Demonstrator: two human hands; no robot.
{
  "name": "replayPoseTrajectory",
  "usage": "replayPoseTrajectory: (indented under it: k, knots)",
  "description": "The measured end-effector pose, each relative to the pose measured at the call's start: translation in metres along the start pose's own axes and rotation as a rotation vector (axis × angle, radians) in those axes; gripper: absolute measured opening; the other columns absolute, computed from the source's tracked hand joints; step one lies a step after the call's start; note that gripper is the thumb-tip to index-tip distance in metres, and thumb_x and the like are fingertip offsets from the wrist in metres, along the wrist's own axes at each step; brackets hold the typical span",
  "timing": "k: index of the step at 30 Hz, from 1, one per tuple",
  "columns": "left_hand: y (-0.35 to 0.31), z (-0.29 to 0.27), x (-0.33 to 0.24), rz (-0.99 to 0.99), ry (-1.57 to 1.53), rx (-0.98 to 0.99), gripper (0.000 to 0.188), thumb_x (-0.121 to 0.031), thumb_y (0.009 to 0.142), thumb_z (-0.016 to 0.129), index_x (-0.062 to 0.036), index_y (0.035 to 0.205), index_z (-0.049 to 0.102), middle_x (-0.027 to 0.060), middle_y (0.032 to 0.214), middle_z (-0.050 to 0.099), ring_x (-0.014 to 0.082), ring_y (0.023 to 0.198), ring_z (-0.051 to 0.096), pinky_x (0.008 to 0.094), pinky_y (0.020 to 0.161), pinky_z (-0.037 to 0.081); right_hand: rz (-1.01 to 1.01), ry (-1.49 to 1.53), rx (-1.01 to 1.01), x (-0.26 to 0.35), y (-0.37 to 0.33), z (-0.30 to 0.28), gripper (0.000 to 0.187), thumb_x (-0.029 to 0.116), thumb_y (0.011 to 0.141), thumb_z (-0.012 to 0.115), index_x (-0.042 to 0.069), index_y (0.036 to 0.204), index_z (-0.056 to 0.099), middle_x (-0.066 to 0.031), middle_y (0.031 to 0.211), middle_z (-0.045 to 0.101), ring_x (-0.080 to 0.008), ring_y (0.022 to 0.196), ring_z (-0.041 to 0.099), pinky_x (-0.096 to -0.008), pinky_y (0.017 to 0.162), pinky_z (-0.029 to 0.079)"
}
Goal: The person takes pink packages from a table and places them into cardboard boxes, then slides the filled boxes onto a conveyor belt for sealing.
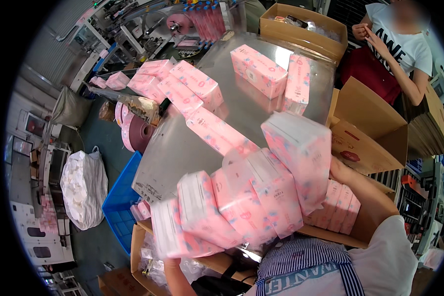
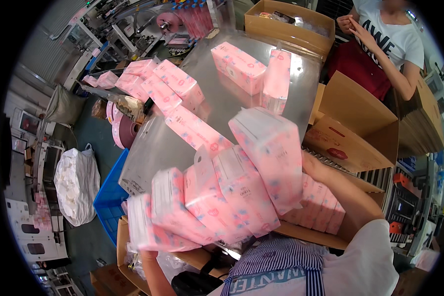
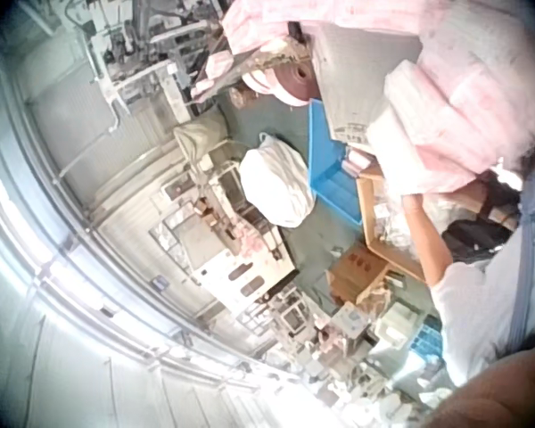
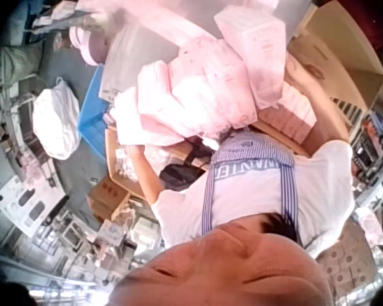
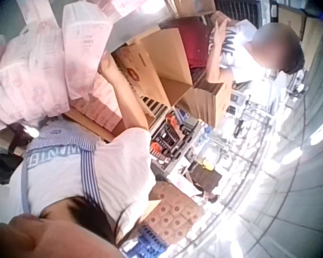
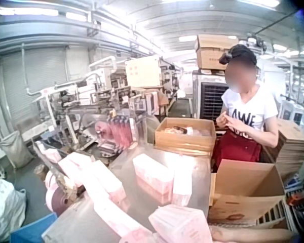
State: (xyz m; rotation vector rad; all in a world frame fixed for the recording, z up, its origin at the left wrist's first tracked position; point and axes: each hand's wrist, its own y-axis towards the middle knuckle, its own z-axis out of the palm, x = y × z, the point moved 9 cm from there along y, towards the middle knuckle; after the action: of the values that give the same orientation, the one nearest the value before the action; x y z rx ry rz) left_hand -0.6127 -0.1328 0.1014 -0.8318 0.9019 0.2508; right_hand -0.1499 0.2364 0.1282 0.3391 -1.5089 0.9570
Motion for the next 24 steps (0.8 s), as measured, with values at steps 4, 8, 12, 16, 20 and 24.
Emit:
replayPoseTrajectory:
  k: [4,8,12,16,20,24]
  knots:
    - [-0.014,0.020,0.041,-0.033,-0.021,-0.043,0.052,-0.042,0.095,0.043,-0.0060,0.133,0.042,0.0081,0.123,0.054,0.0210,0.107,0.056,0.0358,0.090,0.048,0.052,0.231,-0.296,-0.071,-0.009,-0.007,0.051,0.038,0.096,0.043,0.004,0.135,0.042,-0.0110,0.136,0.045,-0.0210,0.122,0.044,-0.0348,0.103,0.036]
    - [0.005,0.058,0.045,-0.050,0.032,0.003,0.052,-0.042,0.095,0.043,-0.0060,0.132,0.042,0.0086,0.123,0.054,0.0213,0.107,0.056,0.0361,0.090,0.048,0.109,0.516,-0.255,-0.058,-0.013,0.033,0.055,0.039,0.094,0.046,0.004,0.136,0.038,-0.0115,0.136,0.045,-0.0224,0.121,0.046,-0.0366,0.103,0.037]
    - [-0.003,0.103,0.028,-0.058,0.143,0.101,0.052,-0.043,0.095,0.043,-0.0061,0.132,0.042,0.0091,0.123,0.054,0.0216,0.107,0.056,0.0364,0.090,0.048,0.031,0.537,-0.210,-0.032,-0.042,0.019,0.056,0.040,0.095,0.046,0.004,0.136,0.037,-0.0117,0.136,0.045,-0.0225,0.121,0.047,-0.0369,0.102,0.038]
    - [-0.017,0.161,0.046,-0.129,0.258,0.265,0.052,-0.043,0.095,0.044,-0.0062,0.132,0.043,0.0096,0.123,0.054,0.0218,0.107,0.056,0.0368,0.090,0.048,-0.034,0.494,-0.252,-0.029,-0.106,-0.007,0.057,0.042,0.095,0.045,0.004,0.137,0.037,-0.0118,0.136,0.045,-0.0225,0.120,0.047,-0.0373,0.102,0.039]
    - [-0.021,0.246,0.106,-0.296,0.340,0.465,0.053,-0.044,0.094,0.044,-0.0062,0.131,0.043,0.0101,0.123,0.054,0.0221,0.108,0.057,0.0371,0.090,0.048,-0.099,0.445,-0.438,-0.039,-0.239,-0.061,0.058,0.043,0.095,0.045,0.003,0.137,0.036,-0.0120,0.135,0.045,-0.0226,0.120,0.048,-0.0376,0.101,0.039]
    - [-0.025,0.319,0.203,-0.463,0.388,0.608,0.053,-0.044,0.094,0.045,-0.0063,0.131,0.044,0.0107,0.124,0.054,0.0224,0.108,0.057,0.0374,0.090,0.049,-0.170,0.506,-0.764,-0.094,-0.383,-0.103,0.060,0.044,0.095,0.044,0.003,0.137,0.035,-0.0121,0.135,0.045,-0.0227,0.119,0.048,-0.0380,0.100,0.040]
